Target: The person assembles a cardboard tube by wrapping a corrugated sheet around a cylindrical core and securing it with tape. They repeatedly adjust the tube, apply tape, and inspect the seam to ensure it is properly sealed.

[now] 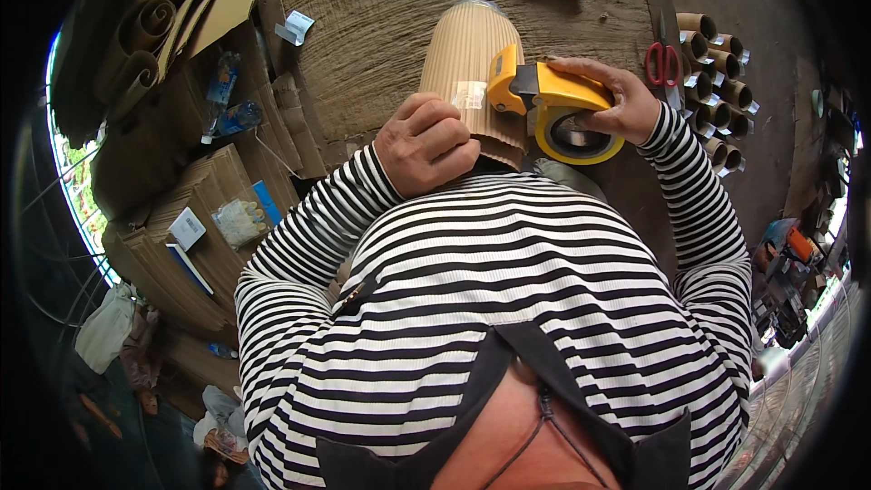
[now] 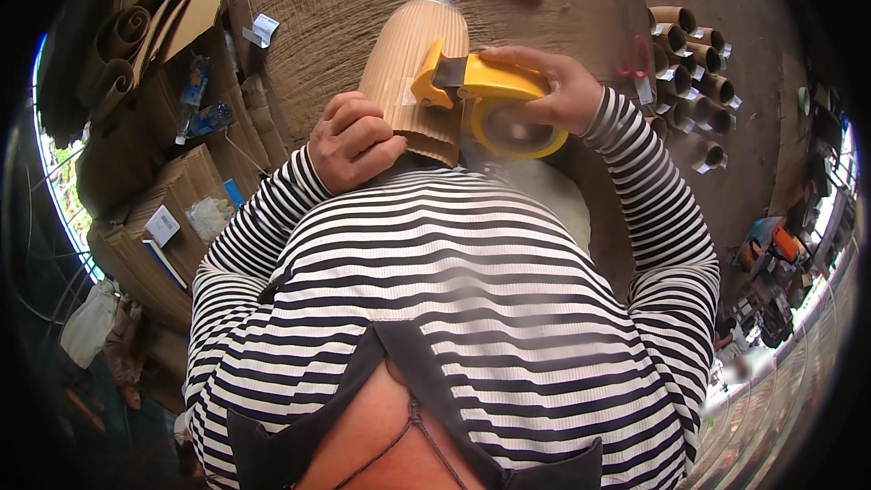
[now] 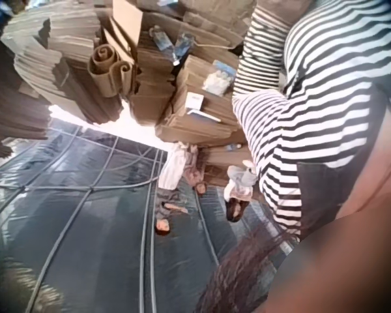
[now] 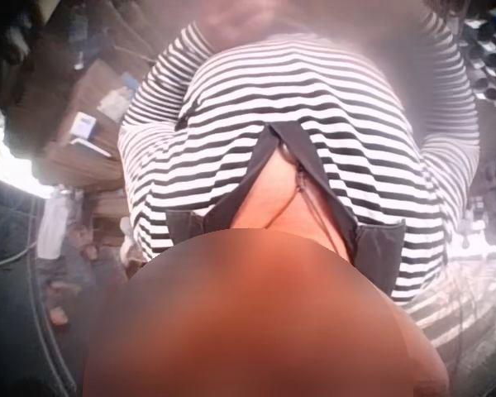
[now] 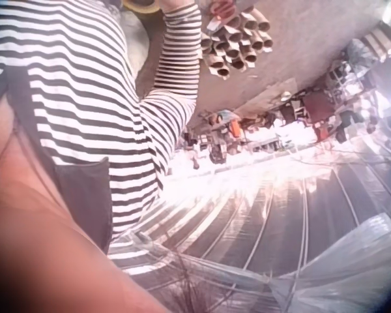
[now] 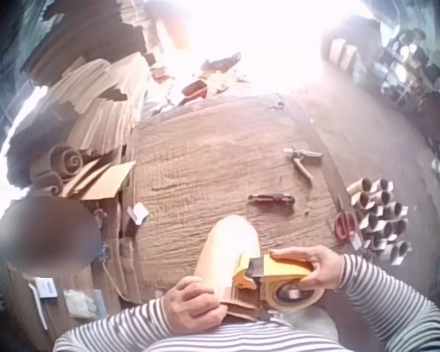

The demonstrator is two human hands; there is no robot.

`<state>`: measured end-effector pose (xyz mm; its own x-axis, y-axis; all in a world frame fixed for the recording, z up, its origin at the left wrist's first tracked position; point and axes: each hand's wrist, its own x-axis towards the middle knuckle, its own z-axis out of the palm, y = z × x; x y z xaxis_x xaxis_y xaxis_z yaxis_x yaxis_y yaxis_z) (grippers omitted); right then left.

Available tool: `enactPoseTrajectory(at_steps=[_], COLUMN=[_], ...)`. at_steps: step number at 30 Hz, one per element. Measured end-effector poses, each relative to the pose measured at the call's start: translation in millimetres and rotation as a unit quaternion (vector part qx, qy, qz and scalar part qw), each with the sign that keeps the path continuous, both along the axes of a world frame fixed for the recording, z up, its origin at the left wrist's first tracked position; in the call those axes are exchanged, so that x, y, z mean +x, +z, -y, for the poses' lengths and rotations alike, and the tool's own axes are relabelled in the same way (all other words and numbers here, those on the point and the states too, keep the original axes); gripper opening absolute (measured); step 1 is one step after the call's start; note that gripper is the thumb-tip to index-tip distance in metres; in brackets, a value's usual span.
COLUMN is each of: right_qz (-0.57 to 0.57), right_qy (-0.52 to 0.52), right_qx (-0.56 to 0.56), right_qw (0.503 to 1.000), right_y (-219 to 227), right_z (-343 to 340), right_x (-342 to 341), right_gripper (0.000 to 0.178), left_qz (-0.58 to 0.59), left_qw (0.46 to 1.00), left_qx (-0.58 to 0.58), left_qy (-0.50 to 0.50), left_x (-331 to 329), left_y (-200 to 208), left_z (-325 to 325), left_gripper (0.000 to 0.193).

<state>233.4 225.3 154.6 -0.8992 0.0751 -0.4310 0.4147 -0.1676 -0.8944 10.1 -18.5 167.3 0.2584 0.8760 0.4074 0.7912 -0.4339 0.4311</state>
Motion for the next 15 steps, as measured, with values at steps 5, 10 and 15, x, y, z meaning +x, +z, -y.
enactPoseTrajectory(at_steps=[5,10,15], right_qz=[0.006,0.003,0.030], right_qy=[-0.004,-0.028,-0.023], right_qx=[0.040,0.010,-0.012], right_qw=[0.999,1.000,0.999], right_y=[-2,-4,-4], right_z=[6,12,12], right_x=[1,-5,-7], right_gripper=[0.068,0.067,0.071], left_qz=[0.007,-0.055,-0.056], left_qw=[0.999,0.997,0.996], left_qx=[-0.049,-0.053,-0.069], left_qy=[-0.014,-0.018,-0.015], left_x=[-1,-4,-5], left_y=[5,10,7], left_z=[-10,-17,-15], left_gripper=[0.030,0.037,0.034])
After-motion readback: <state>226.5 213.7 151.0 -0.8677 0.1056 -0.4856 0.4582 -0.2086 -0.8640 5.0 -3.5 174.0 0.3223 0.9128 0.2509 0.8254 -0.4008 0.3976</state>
